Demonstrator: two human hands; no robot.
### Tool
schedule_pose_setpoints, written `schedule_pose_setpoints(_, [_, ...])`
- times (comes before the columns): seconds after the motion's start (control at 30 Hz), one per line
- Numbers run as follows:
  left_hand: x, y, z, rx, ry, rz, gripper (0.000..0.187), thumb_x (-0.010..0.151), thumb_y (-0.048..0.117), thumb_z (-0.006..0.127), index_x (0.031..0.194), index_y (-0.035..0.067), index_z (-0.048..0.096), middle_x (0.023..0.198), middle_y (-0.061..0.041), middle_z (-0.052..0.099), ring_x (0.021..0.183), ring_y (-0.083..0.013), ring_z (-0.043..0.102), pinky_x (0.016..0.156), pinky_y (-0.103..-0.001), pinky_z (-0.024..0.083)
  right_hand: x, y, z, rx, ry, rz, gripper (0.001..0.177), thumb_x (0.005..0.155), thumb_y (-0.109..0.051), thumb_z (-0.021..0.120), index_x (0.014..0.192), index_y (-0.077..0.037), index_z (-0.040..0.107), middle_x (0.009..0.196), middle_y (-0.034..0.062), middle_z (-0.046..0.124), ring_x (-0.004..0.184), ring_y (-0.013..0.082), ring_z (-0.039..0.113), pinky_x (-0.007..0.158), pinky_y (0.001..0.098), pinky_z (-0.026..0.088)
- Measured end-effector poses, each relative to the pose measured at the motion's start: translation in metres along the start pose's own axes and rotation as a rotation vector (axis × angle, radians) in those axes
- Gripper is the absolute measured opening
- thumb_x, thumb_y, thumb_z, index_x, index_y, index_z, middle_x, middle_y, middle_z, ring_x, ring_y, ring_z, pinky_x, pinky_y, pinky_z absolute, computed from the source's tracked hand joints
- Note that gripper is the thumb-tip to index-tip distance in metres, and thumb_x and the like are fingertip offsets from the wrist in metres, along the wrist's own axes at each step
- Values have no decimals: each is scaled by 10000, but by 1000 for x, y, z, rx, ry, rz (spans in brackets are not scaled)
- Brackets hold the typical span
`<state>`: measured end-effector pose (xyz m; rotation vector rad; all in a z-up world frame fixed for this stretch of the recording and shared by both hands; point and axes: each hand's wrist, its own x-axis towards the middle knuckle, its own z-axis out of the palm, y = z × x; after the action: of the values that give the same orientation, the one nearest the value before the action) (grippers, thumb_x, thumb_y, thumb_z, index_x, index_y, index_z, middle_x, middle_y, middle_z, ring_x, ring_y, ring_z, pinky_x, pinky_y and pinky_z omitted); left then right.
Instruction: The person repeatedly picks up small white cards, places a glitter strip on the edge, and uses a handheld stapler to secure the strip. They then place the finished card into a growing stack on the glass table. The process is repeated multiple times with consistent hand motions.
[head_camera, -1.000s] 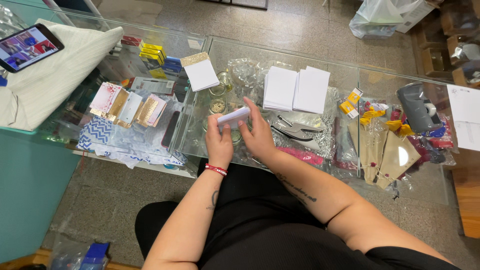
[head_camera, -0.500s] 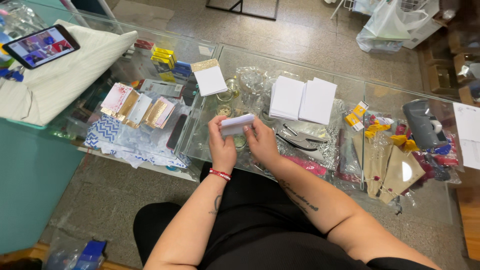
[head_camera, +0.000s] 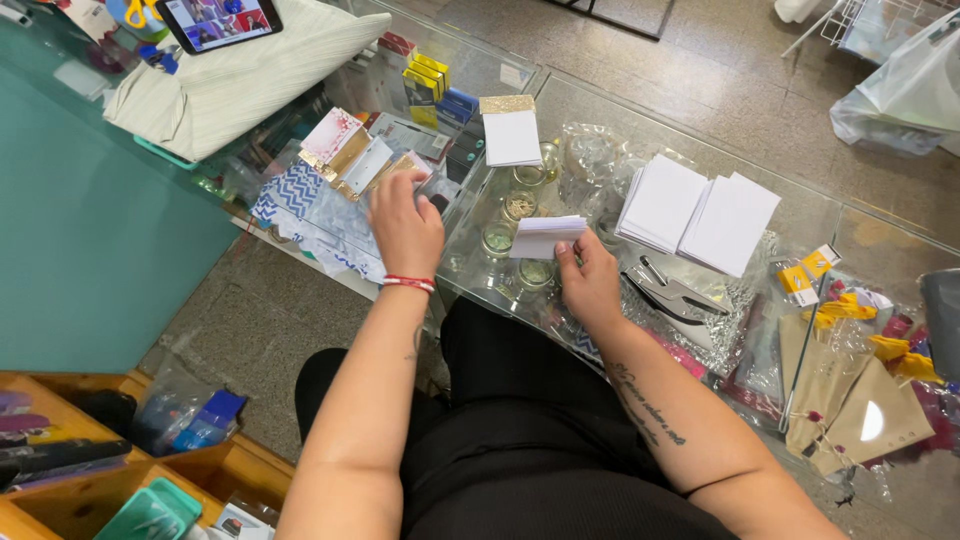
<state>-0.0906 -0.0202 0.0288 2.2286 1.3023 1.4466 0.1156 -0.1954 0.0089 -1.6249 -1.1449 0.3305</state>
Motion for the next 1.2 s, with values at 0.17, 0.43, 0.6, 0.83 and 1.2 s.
schedule_pose_setpoints(0.17, [23, -28, -11, 391, -211, -90, 362, 832, 189, 779, 1161, 182, 629, 1108, -32, 632, 1087, -291, 607, 919, -494, 477, 1, 1, 1, 18, -10, 28, 115, 1000, -66, 619, 1090, -50, 688, 943, 139, 748, 974, 226, 713, 921, 426, 527])
schedule_pose_setpoints(0.43, [34, -46, -5, 469, -402, -81, 400, 815, 319, 807, 1162, 215, 638, 1046, -28, 679, 1054, -297, 657, 895, -490, 503, 0, -15, -1, 10, -24, 45, 116, 983, -71, 624, 1074, -61, 695, 935, 132, 760, 951, 224, 721, 913, 423, 535])
schedule_pose_setpoints(0.6, [36, -41, -13, 516, -334, 11, 325, 848, 261, 783, 1136, 180, 656, 966, -58, 693, 985, -301, 685, 872, -478, 496, 0, -17, -2, 0, -47, 39, 132, 984, -95, 619, 1087, -72, 698, 939, 120, 767, 942, 224, 726, 898, 417, 530])
schedule_pose_setpoints(0.83, [35, -43, -14, 514, -342, 43, 415, 836, 304, 799, 1199, 171, 647, 993, -72, 711, 992, -303, 694, 880, -484, 487, 1, -27, -2, 34, -43, 31, 132, 979, -75, 612, 1078, -69, 699, 914, 116, 762, 897, 170, 691, 880, 404, 534])
schedule_pose_setpoints(1.2, [42, -26, -32, 458, -219, 86, 431, 863, 207, 833, 1243, 122, 648, 940, -110, 749, 941, -302, 729, 896, -452, 465, 2, -22, 0, 13, -38, 34, 117, 973, -109, 634, 1061, -89, 707, 884, 90, 767, 871, 160, 703, 867, 387, 536])
